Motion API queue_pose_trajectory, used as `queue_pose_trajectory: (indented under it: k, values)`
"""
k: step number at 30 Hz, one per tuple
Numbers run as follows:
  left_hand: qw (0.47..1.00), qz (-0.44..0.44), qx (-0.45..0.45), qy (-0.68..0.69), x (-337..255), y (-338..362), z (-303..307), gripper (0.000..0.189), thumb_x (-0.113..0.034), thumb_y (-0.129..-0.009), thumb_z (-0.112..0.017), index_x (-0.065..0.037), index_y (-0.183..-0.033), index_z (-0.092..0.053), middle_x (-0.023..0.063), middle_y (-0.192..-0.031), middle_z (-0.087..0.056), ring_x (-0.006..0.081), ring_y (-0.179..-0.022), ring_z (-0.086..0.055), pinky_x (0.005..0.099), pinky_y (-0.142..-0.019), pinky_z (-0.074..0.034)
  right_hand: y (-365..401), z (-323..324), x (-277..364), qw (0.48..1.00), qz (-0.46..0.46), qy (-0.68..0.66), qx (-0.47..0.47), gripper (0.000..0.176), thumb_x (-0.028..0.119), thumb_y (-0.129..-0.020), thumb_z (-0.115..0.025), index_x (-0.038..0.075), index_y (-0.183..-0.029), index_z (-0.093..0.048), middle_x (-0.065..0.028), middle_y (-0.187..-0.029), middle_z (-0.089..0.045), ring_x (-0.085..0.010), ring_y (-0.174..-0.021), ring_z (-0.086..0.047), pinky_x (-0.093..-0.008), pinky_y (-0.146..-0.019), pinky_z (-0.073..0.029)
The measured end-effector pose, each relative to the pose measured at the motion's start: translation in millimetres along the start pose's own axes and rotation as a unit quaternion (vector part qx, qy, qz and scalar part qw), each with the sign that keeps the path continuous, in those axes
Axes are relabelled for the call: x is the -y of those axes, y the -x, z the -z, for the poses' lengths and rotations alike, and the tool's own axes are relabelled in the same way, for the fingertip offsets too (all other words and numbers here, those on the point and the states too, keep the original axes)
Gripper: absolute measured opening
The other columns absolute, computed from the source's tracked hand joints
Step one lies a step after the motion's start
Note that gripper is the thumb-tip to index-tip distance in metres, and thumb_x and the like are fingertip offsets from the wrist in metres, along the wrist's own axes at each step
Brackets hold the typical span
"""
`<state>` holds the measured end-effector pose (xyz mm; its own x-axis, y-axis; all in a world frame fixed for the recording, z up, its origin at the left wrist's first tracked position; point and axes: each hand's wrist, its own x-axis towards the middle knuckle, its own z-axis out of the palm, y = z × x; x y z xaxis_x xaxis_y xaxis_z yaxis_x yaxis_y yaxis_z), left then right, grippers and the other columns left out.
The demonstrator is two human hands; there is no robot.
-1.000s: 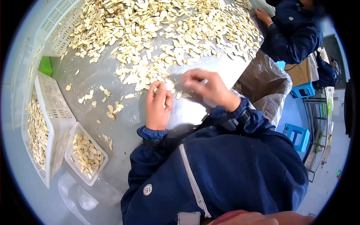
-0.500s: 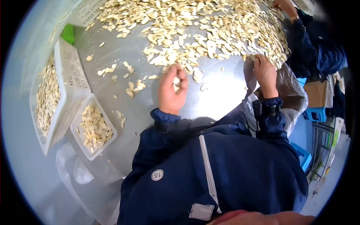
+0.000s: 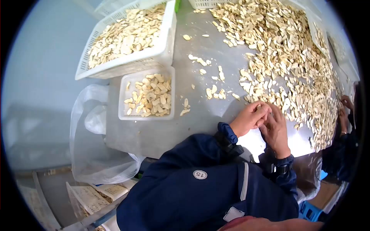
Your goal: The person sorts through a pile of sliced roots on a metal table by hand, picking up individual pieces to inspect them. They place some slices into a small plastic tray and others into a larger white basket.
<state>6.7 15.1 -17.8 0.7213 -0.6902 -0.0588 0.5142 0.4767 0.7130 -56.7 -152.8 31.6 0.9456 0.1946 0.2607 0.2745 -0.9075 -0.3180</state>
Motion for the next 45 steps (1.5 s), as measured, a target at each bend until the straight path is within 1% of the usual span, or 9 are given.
queue_pose_trajectory:
  k: [7, 12, 15, 17, 23, 27, 33, 41, 45]
  values:
    - [0.994, 0.081, -0.064, -0.031, -23.7, 6.9, -15.4, 0.029, -0.024, -0.109, -0.053, -0.004, -0.125, -0.064, 0.0025, -0.088, -0.061, 0.0058, -0.065, -0.048, 0.0204, -0.047, -0.031, 48.4, 30.6, -100.3, 0.968, -0.162, 0.158, -0.111, 0.035, 0.005, -0.09, -0.066, 0.009, -0.124, -0.073, -0.0184, -0.136, -0.065, -0.041, -0.123, -0.061, -0.0485, -0.103, -0.051]
    - [0.994, 0.099, -0.047, -0.014, -26.0, 2.2, -17.8, 0.031, -0.017, -0.107, -0.053, 0.0, -0.131, -0.061, 0.0051, -0.092, -0.062, 0.0069, -0.066, -0.05, 0.0202, -0.047, -0.031, 5.2, 24.6, -123.6, 0.956, -0.217, 0.172, -0.1, 0.049, 0.042, -0.096, -0.073, 0.024, -0.141, -0.066, -0.0188, -0.152, -0.055, -0.0433, -0.141, -0.049, -0.0536, -0.116, -0.042]
    - [0.997, 0.072, -0.041, 0.003, -18.9, 4.1, -8.7, 0.026, -0.018, -0.107, -0.053, -0.002, -0.128, -0.06, 0.0041, -0.094, -0.061, 0.0068, -0.066, -0.049, 0.0206, -0.048, -0.031, -4.4, 15.8, -122.3, 0.989, -0.11, 0.089, -0.042, 0.042, 0.037, -0.097, -0.071, 0.021, -0.136, -0.069, -0.0152, -0.147, -0.061, -0.0413, -0.137, -0.054, -0.0537, -0.116, -0.042]
    - [0.996, 0.069, -0.05, -0.003, -22.3, 4.0, -10.6, 0.019, -0.021, -0.108, -0.052, -0.006, -0.119, -0.058, 0.003, -0.095, -0.06, 0.0074, -0.066, -0.048, 0.0219, -0.05, -0.032, 0.4, 30.1, -95.0, 0.994, -0.11, -0.004, -0.008, 0.03, 0.023, -0.097, -0.069, 0.018, -0.126, -0.074, -0.0069, -0.137, -0.069, -0.0313, -0.121, -0.066, -0.0402, -0.102, -0.054]
    - [0.996, 0.061, -0.038, 0.059, -17.4, 1.3, -11.0, 0.021, -0.03, -0.113, -0.047, -0.011, -0.108, -0.056, 0.0028, -0.097, -0.06, 0.0087, -0.067, -0.048, 0.0226, -0.051, -0.034, 71.9, 52.6, -104.4, 0.963, -0.245, 0.012, -0.111, 0.039, -0.005, -0.09, -0.059, 0.011, -0.121, -0.076, -0.0083, -0.128, -0.073, -0.0335, -0.107, -0.073, -0.0381, -0.094, -0.058]
    - [0.993, 0.071, -0.049, 0.074, -16.4, 1.1, -7.5, 0.025, -0.033, -0.114, -0.045, -0.011, -0.106, -0.055, 0.0017, -0.092, -0.057, 0.0087, -0.068, -0.049, 0.0222, -0.052, -0.033, 69.7, 54.3, -92.0, 0.968, -0.186, 0.121, -0.117, 0.035, -0.003, -0.089, -0.061, 0.01, -0.118, -0.076, -0.0119, -0.124, -0.074, -0.0348, -0.109, -0.07, -0.0432, -0.095, -0.057]
    - [0.989, 0.095, -0.069, 0.094, -21.7, 0.6, -6.4, 0.027, -0.033, -0.113, -0.046, -0.009, -0.105, -0.054, 0.0001, -0.083, -0.051, 0.0088, -0.067, -0.048, 0.0217, -0.052, -0.033, 29.8, 15.1, -17.5, 0.997, -0.04, 0.006, -0.069, 0.028, 0.01, -0.088, -0.072, 0.016, -0.115, -0.077, -0.0066, -0.122, -0.072, -0.0298, -0.118, -0.065, -0.0433, -0.103, -0.05]
    - [0.989, 0.094, -0.068, 0.089, -22.3, 0.0, -12.3, 0.019, -0.026, -0.111, -0.051, -0.009, -0.105, -0.056, -0.0009, -0.082, -0.051, 0.0082, -0.066, -0.048, 0.021, -0.047, -0.031, 57.2, 27.1, -43.8, 0.985, -0.119, 0.064, -0.103, 0.023, 0.012, -0.086, -0.073, 0.013, -0.109, -0.077, -0.0072, -0.117, -0.074, -0.0316, -0.106, -0.07, -0.0422, -0.098, -0.052]
    - [0.991, 0.084, -0.065, 0.077, -20.4, 0.2, -9.1, 0.017, -0.025, -0.11, -0.052, -0.008, -0.106, -0.056, -0.001, -0.082, -0.05, 0.0081, -0.066, -0.047, 0.0214, -0.047, -0.032, 37.8, 12.5, 4.8, 0.998, -0.029, -0.026, -0.052, 0.032, 0.021, -0.092, -0.074, 0.018, -0.124, -0.073, -0.0089, -0.137, -0.065, -0.0297, -0.13, -0.059, -0.0453, -0.108, -0.049]
